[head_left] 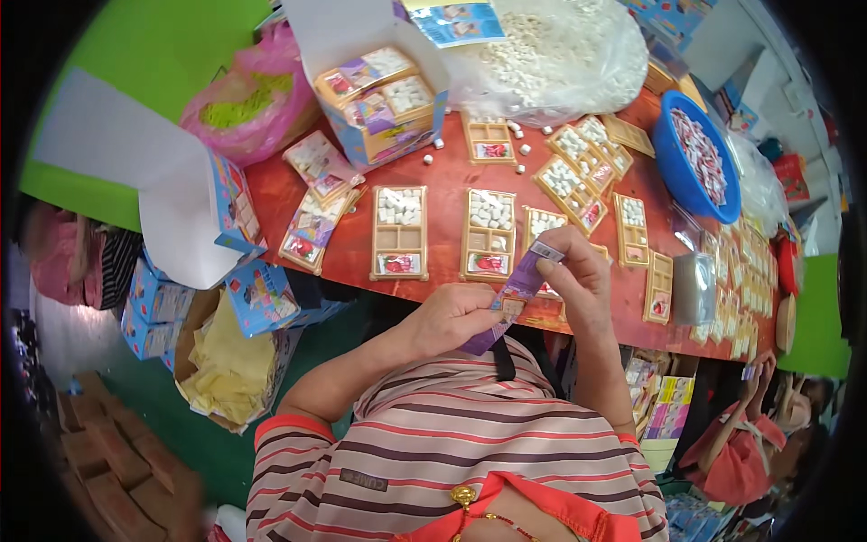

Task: Manually sorting and placing small white confectionery cubes into compartmented gold trays and sliding them into decorative sleeves.

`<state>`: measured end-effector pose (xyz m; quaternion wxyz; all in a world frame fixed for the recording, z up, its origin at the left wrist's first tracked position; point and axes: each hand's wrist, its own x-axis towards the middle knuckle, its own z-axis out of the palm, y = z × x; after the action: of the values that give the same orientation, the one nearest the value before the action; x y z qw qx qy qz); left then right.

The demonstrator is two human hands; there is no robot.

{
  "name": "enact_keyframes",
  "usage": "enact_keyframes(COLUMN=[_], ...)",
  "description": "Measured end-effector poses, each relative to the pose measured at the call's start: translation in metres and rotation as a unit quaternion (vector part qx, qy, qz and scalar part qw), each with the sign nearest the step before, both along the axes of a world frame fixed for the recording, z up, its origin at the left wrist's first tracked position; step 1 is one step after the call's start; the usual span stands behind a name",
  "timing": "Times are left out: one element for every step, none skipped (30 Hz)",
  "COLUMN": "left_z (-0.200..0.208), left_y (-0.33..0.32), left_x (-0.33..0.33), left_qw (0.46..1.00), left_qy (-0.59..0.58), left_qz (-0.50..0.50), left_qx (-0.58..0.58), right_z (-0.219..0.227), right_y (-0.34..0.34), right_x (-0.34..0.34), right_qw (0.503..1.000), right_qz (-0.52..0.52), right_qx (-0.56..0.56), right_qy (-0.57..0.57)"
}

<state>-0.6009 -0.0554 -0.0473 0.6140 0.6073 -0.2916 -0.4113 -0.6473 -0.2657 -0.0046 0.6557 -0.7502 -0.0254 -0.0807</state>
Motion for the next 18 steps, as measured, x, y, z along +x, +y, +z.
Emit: enact_keyframes(left_z=[0.002, 0.005, 0.008, 0.01, 0.011, 0.012, 0.012, 0.009, 0.009, 0.009, 0.01, 0.011, 0.013, 0.015, 0.015, 0.016, 0.016, 0.016], left_y=[0.003, 0.008, 0.013, 0.018, 0.024, 0.031, 0.038, 0.046, 0.052, 0.057, 0.062, 0.066, 0.07, 0.074, 0.078, 0.083, 0.086, 0.088], left_x=[0.0, 0.0, 0.001, 0.003, 0.005, 0.007, 0.01, 0.011, 0.012, 0.011, 0.012, 0.013, 0.014, 0.016, 0.018, 0.022, 0.023, 0.024], left_qw=[1.0, 1.0, 0.998, 0.993, 0.992, 0.989, 0.985, 0.985, 0.985, 0.985, 0.984, 0.984, 0.983, 0.978, 0.978, 0.968, 0.949, 0.948], left_qy=[0.005, 0.009, 0.046, 0.083, 0.085, 0.09, 0.095, 0.086, 0.088, 0.063, 0.038, 0.04, -0.015, -0.071, -0.069, -0.163, -0.256, -0.257], left_qz=[0.004, 0.011, 0.047, 0.083, 0.088, 0.113, 0.136, 0.142, 0.145, 0.16, 0.174, 0.175, 0.185, 0.194, 0.198, 0.186, 0.174, 0.176], left_qx=[0.016, 0.017, -0.008, -0.033, -0.033, -0.041, -0.049, -0.035, -0.035, -0.02, -0.005, -0.006, 0.01, 0.027, 0.026, 0.042, 0.06, 0.062], right_z=[0.001, 0.004, 0.009, 0.012, 0.014, 0.013, 0.014, 0.015, 0.016, 0.014, 0.014, 0.015, 0.016, 0.018, 0.018, 0.018, 0.019, 0.022], right_y=[0.001, 0.007, 0.014, 0.02, 0.025, 0.028, 0.031, 0.034, 0.036, 0.038, 0.039, 0.039, 0.039, 0.038, 0.034, 0.029, 0.024, 0.02], right_x=[0.004, 0.004, 0.004, 0.004, 0.003, 0.004, 0.006, 0.008, 0.01, 0.012, 0.016, 0.021, 0.024, 0.026, 0.029, 0.031, 0.033, 0.033], right_qw=[0.997, 0.997, 0.997, 0.996, 0.995, 0.994, 0.994, 0.992, 0.989, 0.99, 0.991, 0.982, 0.966, 0.965, 0.953, 0.939, 0.923, 0.903], right_qz=[0.009, -0.01, -0.004, -0.022, -0.041, -0.048, -0.043, -0.044, -0.047, -0.04, -0.038, -0.064, -0.09, -0.089, -0.121, -0.152, -0.182, -0.163], right_qx=[-0.043, -0.048, -0.047, -0.041, -0.035, -0.004, -0.003, -0.003, -0.005, -0.019, -0.02, -0.11, -0.199, -0.201, -0.236, -0.27, -0.304, -0.361], right_qy=[-0.064, -0.056, -0.054, -0.07, -0.086, -0.103, -0.101, -0.12, -0.138, -0.132, -0.13, -0.136, -0.142, -0.14, -0.144, -0.148, -0.152, -0.167])
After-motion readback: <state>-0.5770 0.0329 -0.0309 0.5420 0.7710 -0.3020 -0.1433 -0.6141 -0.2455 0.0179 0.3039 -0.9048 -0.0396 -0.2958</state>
